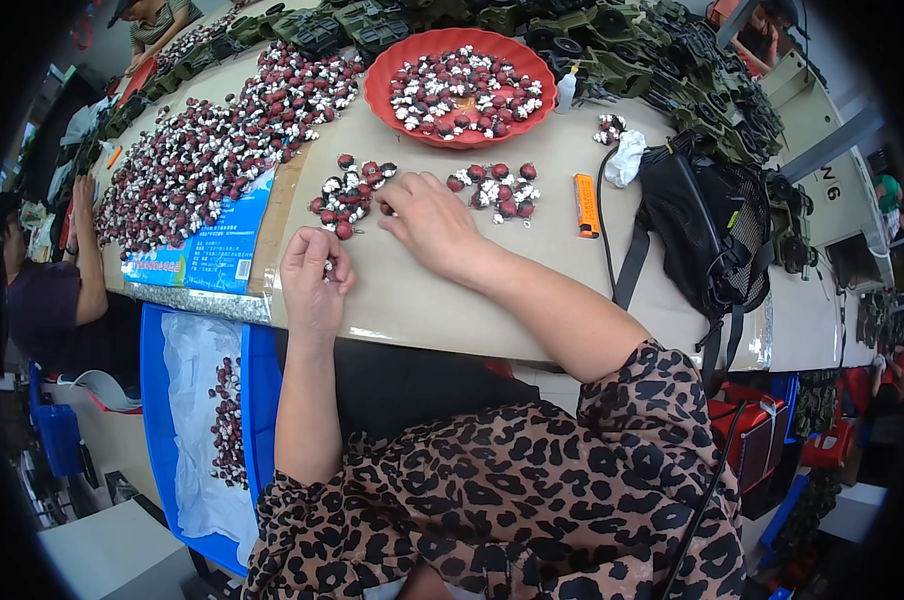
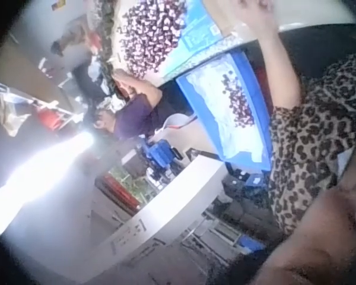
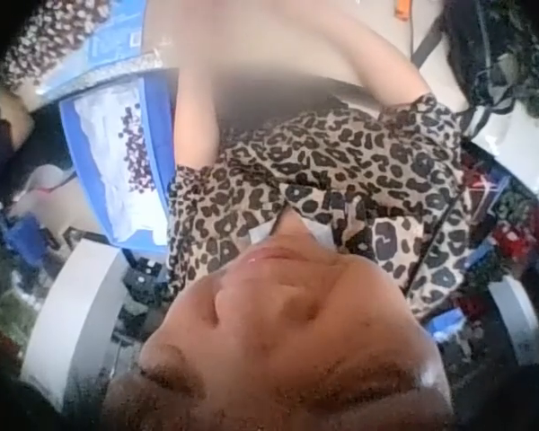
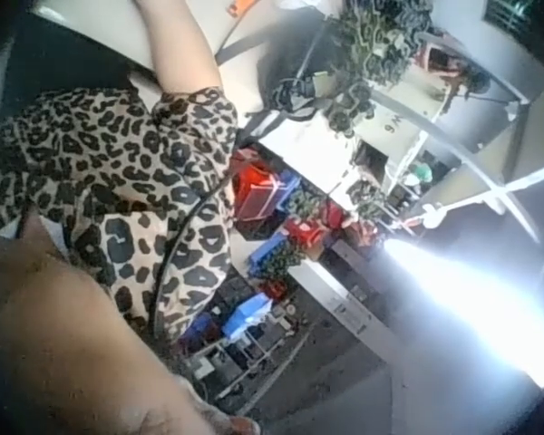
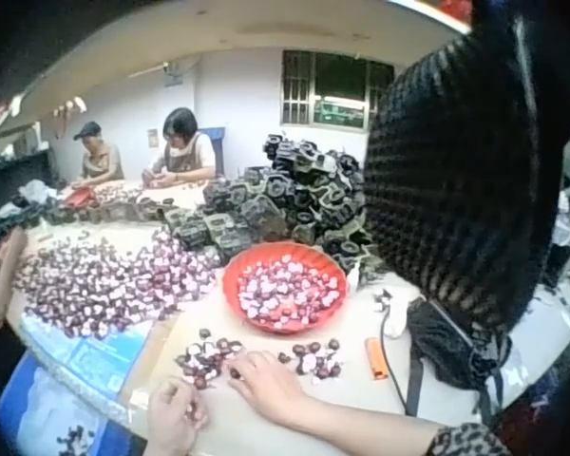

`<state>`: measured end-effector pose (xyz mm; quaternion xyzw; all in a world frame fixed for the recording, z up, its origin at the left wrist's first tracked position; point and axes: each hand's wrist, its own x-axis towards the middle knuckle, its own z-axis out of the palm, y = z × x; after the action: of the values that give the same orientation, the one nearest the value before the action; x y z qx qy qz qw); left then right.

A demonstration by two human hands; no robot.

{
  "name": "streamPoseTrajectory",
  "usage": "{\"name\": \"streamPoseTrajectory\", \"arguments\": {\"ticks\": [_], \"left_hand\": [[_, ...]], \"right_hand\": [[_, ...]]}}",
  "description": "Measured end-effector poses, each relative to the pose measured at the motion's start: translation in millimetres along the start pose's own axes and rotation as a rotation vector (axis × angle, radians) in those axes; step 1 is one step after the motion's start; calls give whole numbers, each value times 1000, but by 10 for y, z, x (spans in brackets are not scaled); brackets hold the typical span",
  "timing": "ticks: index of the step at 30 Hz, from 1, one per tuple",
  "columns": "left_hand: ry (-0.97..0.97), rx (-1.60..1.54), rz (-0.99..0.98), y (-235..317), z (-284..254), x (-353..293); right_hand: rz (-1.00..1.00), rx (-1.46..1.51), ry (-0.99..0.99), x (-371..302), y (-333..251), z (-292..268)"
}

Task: The person assembles small plastic ladybug toys by hand, joining red and white plastic components together.

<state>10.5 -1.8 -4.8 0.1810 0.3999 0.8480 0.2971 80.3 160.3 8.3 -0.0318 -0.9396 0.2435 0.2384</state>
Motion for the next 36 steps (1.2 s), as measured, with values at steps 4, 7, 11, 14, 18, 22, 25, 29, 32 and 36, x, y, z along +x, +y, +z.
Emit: {"name": "streamPoseTrajectory", "arguments": {"ticks": [4, 7, 11, 14, 18, 22, 25, 29, 32, 36], "left_hand": [[42, 126, 63, -9, 84, -9], [68, 332, 102, -23, 194, 53], [76, 452, 94, -65, 237, 31], [21, 505, 43, -40, 201, 21], [16, 465, 49, -39, 189, 26], [13, 429, 52, -31, 178, 27], [26, 448, 66, -32, 193, 22], [40, 448, 67, -21, 199, 12], [37, 426, 82, -30, 192, 8], [23, 397, 97, -28, 173, 12]], "right_hand": [[242, 417, -41, 1, -37, -58], [303, 762, -17, -1, -52, -42], [119, 639, 70, -44, -159, -28], [129, 624, 22, -64, -158, -17], [151, 732, -7, -78, -142, -30], [281, 1021, -52, -79, -134, -21], [310, 1062, -33, -82, -140, -14], [345, 1111, -52, -82, -148, -31], [349, 1131, -57, -89, -141, -24], [341, 1079, -65, -110, -123, 14]]}}
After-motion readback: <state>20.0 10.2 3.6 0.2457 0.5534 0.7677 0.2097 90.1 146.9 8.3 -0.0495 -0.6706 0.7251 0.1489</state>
